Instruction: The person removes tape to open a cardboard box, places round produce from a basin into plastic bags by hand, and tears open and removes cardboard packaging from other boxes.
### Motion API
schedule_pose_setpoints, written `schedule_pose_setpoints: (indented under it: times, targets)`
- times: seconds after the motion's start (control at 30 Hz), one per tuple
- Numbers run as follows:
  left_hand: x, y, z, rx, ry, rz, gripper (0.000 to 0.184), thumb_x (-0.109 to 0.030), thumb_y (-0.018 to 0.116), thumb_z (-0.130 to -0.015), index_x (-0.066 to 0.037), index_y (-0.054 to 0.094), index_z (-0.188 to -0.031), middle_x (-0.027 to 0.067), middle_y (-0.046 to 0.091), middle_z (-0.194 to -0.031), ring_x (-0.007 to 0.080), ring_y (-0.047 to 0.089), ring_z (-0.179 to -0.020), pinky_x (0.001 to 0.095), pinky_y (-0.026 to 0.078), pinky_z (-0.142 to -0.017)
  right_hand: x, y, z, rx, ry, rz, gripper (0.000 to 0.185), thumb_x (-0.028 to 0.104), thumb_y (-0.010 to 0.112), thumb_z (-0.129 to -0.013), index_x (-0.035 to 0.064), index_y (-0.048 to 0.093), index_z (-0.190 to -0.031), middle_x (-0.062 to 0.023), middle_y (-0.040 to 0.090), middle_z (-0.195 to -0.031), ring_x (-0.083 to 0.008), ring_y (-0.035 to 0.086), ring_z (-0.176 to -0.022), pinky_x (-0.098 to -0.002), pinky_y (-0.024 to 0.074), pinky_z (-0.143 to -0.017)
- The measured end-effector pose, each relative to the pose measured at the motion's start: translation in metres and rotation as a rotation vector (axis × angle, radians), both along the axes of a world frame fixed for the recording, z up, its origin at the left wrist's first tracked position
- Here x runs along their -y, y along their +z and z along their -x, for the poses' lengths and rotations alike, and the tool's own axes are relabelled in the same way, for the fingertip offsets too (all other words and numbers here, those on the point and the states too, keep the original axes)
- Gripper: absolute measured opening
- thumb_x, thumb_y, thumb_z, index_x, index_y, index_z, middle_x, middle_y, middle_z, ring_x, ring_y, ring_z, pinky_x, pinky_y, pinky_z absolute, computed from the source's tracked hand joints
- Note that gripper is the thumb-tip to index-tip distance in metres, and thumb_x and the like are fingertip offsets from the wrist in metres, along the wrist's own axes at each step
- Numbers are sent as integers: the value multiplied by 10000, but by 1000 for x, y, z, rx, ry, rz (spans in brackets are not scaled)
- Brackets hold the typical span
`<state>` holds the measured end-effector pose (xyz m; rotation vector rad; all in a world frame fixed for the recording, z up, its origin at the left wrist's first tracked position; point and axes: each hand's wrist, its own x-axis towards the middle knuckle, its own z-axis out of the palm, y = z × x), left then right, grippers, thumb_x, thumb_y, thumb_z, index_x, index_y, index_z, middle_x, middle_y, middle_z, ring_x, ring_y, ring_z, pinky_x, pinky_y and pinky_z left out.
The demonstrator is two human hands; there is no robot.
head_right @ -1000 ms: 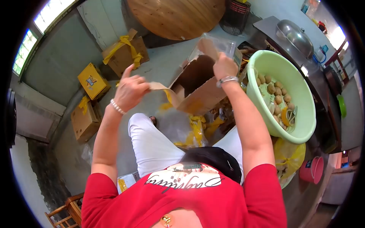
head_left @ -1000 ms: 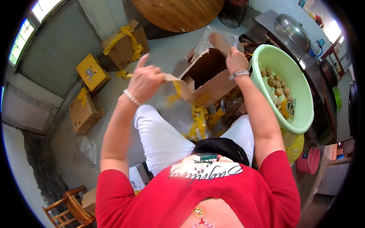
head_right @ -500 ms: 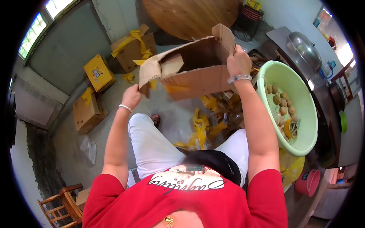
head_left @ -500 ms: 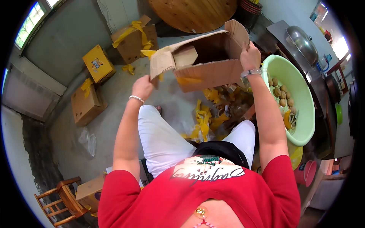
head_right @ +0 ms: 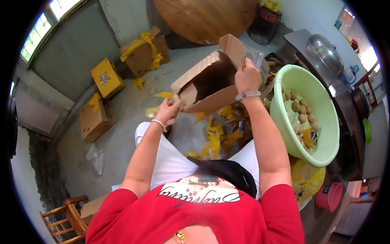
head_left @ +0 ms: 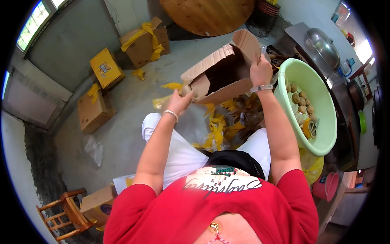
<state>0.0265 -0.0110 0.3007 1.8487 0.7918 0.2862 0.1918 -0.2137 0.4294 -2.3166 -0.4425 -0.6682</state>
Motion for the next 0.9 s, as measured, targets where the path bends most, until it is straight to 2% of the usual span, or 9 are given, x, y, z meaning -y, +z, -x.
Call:
schedule_pose_setpoints:
  times: [0.07, 0.1, 0.2, 0.37, 0.47, 0.6, 0.7, 0.8, 0.9]
  targets:
    - [5, -3, -9, 239, -18, 722, 443, -152, 633, -761, 44, 463, -1121, 145, 579, -1027, 249, 591, -897, 348, 479, -787, 0, -8, 6, -81, 14, 6, 249, 277, 451, -879, 73, 589, -916, -209, 614, -776, -406, 578, -753, -481, 444, -655]
    - [-2, -33, -21, 381, -24, 788, 317, 5, 567, -768, 12, 478, -1073, 101, 583, -961, 199, 603, -828, 329, 517, -685, 1, -16, 6, -120, 18, 146, 249, 273, 461, -873, 61, 590, -888, -209, 614, -785, -406, 576, -771, -484, 441, -668]
    - [15, -34, -18, 355, -59, 760, 335, 38, 542, -761, 18, 472, -1088, 100, 582, -975, 207, 599, -846, 329, 511, -714, 3, -22, 17, -162, 70, 92, 254, 275, 467, -867, 51, 587, -867, -218, 610, -776, -408, 576, -766, -484, 443, -670]
    - [18, -8, -1, -180, 103, -165, 735, -292, 707, -699, 15, 339, -1257, 203, 520, -1153, 339, 512, -1058, 390, 394, -909, 20, -39, 8, -187, 7, 117, 253, 290, 467, -867, 71, 592, -879, -205, 615, -763, -401, 581, -759, -475, 447, -677]
    - [16, -11, 5, 88, 92, -872, 783, -297, 706, -681, 3, 307, -1284, 206, 488, -1192, 318, 455, -1130, 413, 336, -958, 19, -44, 13, -199, 17, 112, 256, 301, 463, -869, 79, 591, -887, -204, 615, -758, -400, 582, -756, -474, 447, -674]
    - [20, 10, -8, 197, -152, -1066, 483, -261, 670, -717, -76, 519, -1137, 141, 555, -1114, 283, 506, -1066, 387, 386, -882, 21, -48, 22, -192, 52, 89, 261, 311, 459, -872, 92, 595, -912, -200, 613, -752, -401, 580, -748, -474, 448, -670]
    - [-14, -10, -20, -80, -227, -522, 245, -255, 623, -757, -59, 624, -905, 118, 622, -820, 260, 593, -796, 347, 450, -710, 32, -48, 11, -131, 78, 28, 262, 321, 460, -873, 106, 597, -932, -196, 609, -748, -400, 575, -744, -473, 448, -661]
    - [-35, -9, -16, -74, -365, -468, 221, -259, 579, -789, -46, 637, -794, 119, 572, -617, 246, 555, -585, 306, 446, -587, 48, -50, 4, -132, 130, 13, 260, 333, 474, -869, 119, 597, -951, -196, 600, -743, -396, 571, -739, -470, 444, -638]
    - [-36, -9, -17, -60, -364, -321, 279, -296, 564, -809, -32, 649, -842, 90, 608, -658, 216, 536, -582, 285, 436, -594, 48, -48, 6, -114, 137, 54, 252, 322, 492, -864, 110, 595, -952, -196, 597, -736, -390, 571, -731, -466, 441, -628]
